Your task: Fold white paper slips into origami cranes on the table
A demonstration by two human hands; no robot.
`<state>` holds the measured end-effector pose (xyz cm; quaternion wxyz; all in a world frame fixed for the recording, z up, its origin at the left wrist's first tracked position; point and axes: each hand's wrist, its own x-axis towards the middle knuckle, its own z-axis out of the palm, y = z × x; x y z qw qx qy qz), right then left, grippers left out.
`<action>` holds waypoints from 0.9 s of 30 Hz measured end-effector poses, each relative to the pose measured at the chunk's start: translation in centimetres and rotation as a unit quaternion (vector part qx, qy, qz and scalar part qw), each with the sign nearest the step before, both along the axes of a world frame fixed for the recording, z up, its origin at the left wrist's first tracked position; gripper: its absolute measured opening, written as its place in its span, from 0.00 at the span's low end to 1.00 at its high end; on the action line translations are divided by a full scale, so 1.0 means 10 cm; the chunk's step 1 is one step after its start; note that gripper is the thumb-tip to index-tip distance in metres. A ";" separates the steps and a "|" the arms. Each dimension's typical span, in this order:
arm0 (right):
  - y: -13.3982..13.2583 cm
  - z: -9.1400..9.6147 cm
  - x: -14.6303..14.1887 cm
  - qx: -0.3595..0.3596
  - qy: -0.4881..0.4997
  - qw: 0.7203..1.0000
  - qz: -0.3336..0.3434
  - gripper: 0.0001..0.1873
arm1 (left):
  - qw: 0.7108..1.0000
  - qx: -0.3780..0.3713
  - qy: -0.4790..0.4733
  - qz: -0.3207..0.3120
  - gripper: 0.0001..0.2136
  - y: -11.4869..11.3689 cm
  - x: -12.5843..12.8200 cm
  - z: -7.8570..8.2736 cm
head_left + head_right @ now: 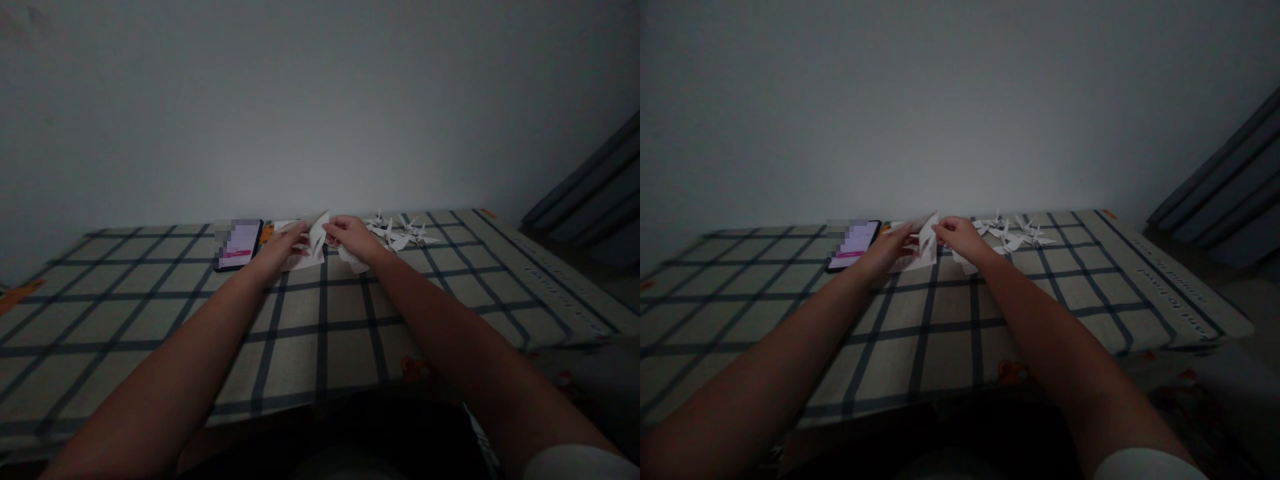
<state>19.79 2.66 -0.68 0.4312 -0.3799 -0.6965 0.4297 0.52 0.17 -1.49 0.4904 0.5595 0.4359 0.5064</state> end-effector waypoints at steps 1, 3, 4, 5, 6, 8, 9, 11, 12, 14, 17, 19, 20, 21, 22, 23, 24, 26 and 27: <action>0.00 -0.02 0.00 0.004 -0.003 1.000 0.011 0.15 | 1.000 -0.006 -0.012 0.014 0.21 0.02 0.00 -0.01; 0.01 -0.05 0.00 0.013 -0.006 0.999 0.036 0.16 | 0.998 -0.011 -0.029 0.052 0.21 0.05 -0.01 -0.02; 0.01 -0.06 0.00 0.015 -0.005 0.999 0.048 0.16 | 0.997 -0.013 -0.034 0.067 0.20 0.06 -0.01 -0.02; 0.01 -0.07 -0.01 0.015 -0.004 0.998 0.062 0.16 | 0.996 -0.018 -0.039 0.078 0.20 0.08 -0.02 -0.03; 0.01 -0.08 -0.01 0.017 -0.004 0.997 0.074 0.16 | 0.995 -0.027 -0.042 0.087 0.19 0.10 -0.03 -0.04; -0.02 -0.09 -0.03 0.022 -0.013 0.995 0.097 0.17 | 0.993 -0.051 -0.038 0.099 0.18 0.14 -0.05 -0.08; -0.03 -0.08 -0.04 0.028 -0.021 0.994 0.105 0.17 | 0.991 -0.064 -0.032 0.113 0.18 0.16 -0.06 -0.09; -0.07 -0.06 -0.05 0.044 -0.037 0.992 0.114 0.17 | 0.988 -0.075 -0.029 0.133 0.17 0.17 -0.08 -0.11; -0.08 -0.05 -0.05 0.051 -0.043 0.991 0.115 0.17 | 0.987 -0.077 -0.031 0.134 0.16 0.17 -0.08 -0.11; -0.10 -0.03 -0.06 0.072 -0.055 0.990 0.112 0.17 | 0.988 -0.086 -0.044 0.123 0.14 0.15 -0.07 -0.08; -0.11 -0.02 -0.06 0.132 -0.079 0.983 0.103 0.15 | 0.982 -0.140 -0.067 0.107 0.09 0.10 -0.03 0.00; -0.10 -0.01 -0.07 0.182 -0.092 0.973 0.109 0.14 | 0.978 -0.163 -0.073 0.103 0.08 0.09 -0.02 0.03; -0.10 -0.01 -0.08 0.204 -0.094 0.967 0.118 0.15 | 0.978 -0.168 -0.079 0.098 0.08 0.09 -0.02 0.04; -0.10 -0.02 -0.09 0.220 -0.093 0.962 0.128 0.15 | 0.978 -0.169 -0.086 0.087 0.08 0.09 -0.02 0.05; -0.09 -0.02 -0.10 0.232 -0.092 0.959 0.137 0.15 | 0.978 -0.171 -0.096 0.069 0.09 0.08 -0.02 0.05; -0.09 -0.02 -0.10 0.239 -0.091 0.956 0.143 0.15 | 0.978 -0.171 -0.106 0.046 0.11 0.08 -0.02 0.06; -0.09 -0.03 -0.11 0.242 -0.091 0.955 0.146 0.15 | 0.978 -0.173 -0.113 0.022 0.13 0.07 -0.02 0.06; -0.09 -0.04 -0.11 0.241 -0.095 0.955 0.141 0.14 | 0.978 -0.174 -0.115 -0.017 0.17 0.04 -0.03 0.07; -0.08 -0.05 -0.10 0.240 -0.098 0.956 0.136 0.13 | 0.978 -0.173 -0.115 -0.029 0.17 0.02 -0.03 0.08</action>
